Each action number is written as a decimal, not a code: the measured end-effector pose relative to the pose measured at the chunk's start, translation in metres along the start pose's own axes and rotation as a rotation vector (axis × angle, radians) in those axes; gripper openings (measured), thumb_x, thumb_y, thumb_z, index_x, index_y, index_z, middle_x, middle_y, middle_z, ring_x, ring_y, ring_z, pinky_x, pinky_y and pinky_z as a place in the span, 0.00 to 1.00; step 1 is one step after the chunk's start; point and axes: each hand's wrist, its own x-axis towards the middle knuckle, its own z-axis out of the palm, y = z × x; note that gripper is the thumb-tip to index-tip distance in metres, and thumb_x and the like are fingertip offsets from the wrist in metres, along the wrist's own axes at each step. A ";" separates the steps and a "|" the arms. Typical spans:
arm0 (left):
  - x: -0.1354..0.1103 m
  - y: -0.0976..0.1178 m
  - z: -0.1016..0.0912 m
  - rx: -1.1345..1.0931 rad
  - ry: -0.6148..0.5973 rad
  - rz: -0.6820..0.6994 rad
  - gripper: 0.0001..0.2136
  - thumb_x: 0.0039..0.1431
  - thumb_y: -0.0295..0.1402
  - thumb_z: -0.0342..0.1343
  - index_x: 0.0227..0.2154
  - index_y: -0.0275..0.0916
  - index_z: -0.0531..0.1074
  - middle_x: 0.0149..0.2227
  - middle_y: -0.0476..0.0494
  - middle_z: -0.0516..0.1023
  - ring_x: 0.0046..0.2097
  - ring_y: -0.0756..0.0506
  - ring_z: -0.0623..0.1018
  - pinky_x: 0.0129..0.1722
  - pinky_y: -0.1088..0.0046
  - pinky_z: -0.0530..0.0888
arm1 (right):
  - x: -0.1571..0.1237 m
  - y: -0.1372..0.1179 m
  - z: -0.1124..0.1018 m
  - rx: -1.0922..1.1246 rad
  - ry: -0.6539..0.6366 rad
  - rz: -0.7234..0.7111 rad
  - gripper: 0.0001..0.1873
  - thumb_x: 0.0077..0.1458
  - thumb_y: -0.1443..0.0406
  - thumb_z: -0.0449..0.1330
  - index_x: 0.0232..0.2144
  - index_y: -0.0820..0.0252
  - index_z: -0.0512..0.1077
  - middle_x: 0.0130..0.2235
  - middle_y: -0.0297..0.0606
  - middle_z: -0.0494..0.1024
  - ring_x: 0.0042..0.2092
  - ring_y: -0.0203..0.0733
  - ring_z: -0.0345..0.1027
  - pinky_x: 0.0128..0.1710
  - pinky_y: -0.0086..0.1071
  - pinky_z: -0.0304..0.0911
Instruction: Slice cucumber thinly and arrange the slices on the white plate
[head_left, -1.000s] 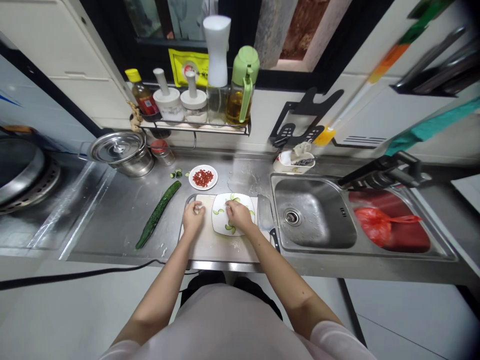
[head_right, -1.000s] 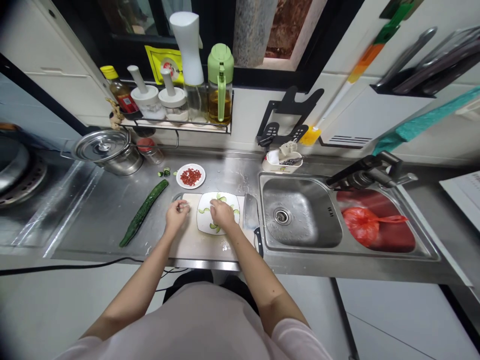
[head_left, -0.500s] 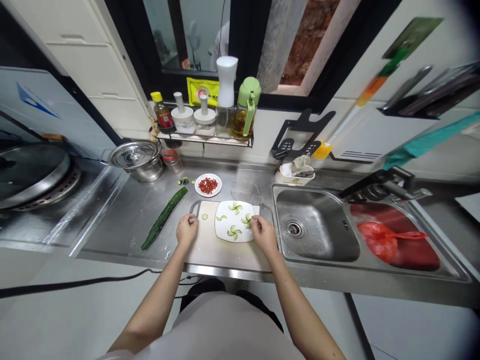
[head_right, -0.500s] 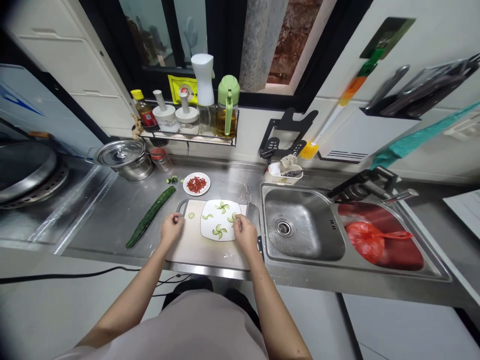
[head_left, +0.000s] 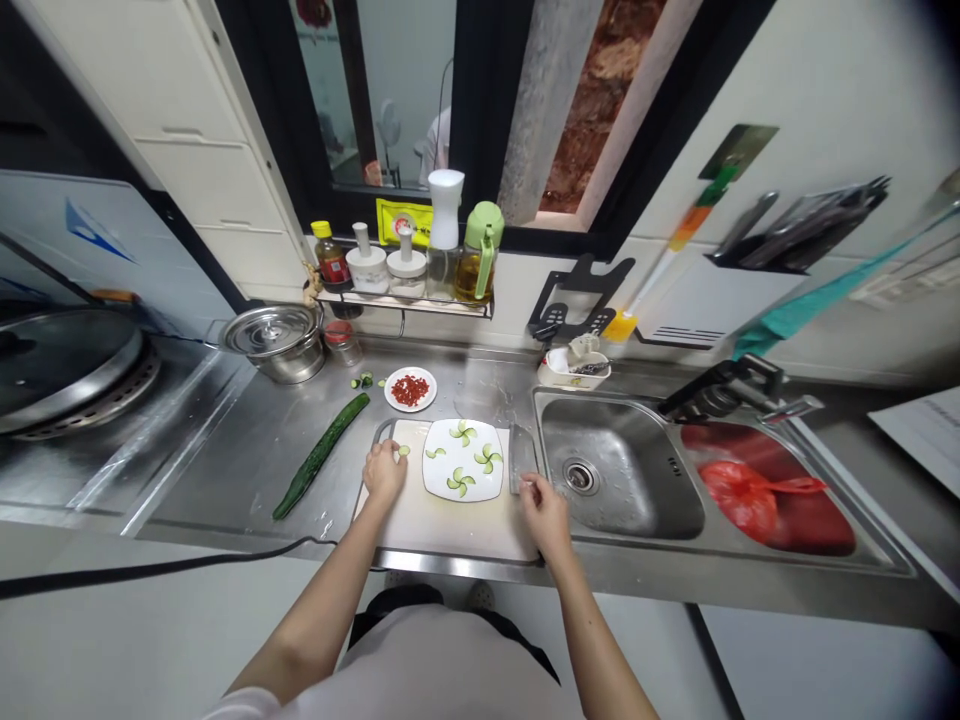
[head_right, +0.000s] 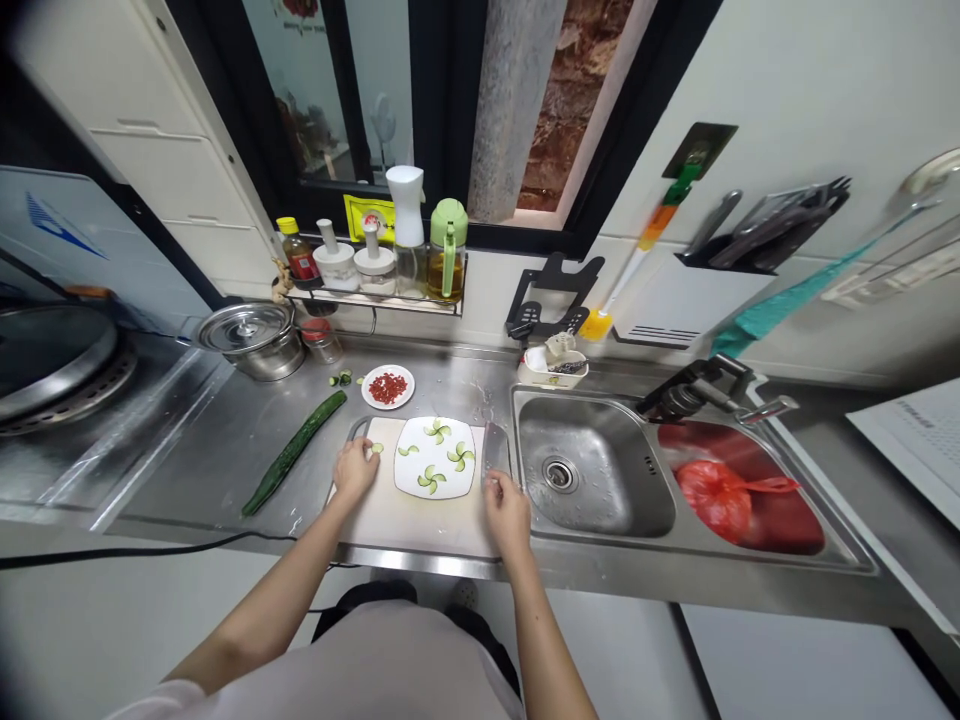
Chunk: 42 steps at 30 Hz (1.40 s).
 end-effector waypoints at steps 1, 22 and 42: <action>0.001 -0.001 0.001 -0.039 -0.010 0.001 0.08 0.55 0.33 0.53 0.38 0.44 0.72 0.39 0.42 0.76 0.45 0.42 0.75 0.42 0.66 0.69 | -0.001 -0.001 0.001 0.004 -0.006 -0.002 0.22 0.57 0.53 0.48 0.39 0.60 0.75 0.27 0.39 0.76 0.30 0.43 0.69 0.31 0.32 0.61; -0.018 0.077 -0.090 -1.072 -0.418 0.265 0.15 0.43 0.39 0.67 0.32 0.36 0.76 0.30 0.46 0.77 0.32 0.50 0.74 0.35 0.74 0.70 | 0.048 -0.136 0.018 0.203 -0.270 -0.429 0.08 0.58 0.63 0.55 0.35 0.58 0.73 0.36 0.37 0.77 0.38 0.40 0.67 0.38 0.30 0.60; -0.025 0.092 -0.102 -1.110 -0.659 -0.115 0.17 0.41 0.46 0.65 0.25 0.36 0.72 0.24 0.52 0.71 0.23 0.57 0.62 0.22 0.79 0.50 | 0.045 -0.124 0.012 0.046 -0.133 -0.696 0.12 0.65 0.61 0.51 0.37 0.56 0.74 0.38 0.40 0.75 0.42 0.43 0.65 0.42 0.34 0.59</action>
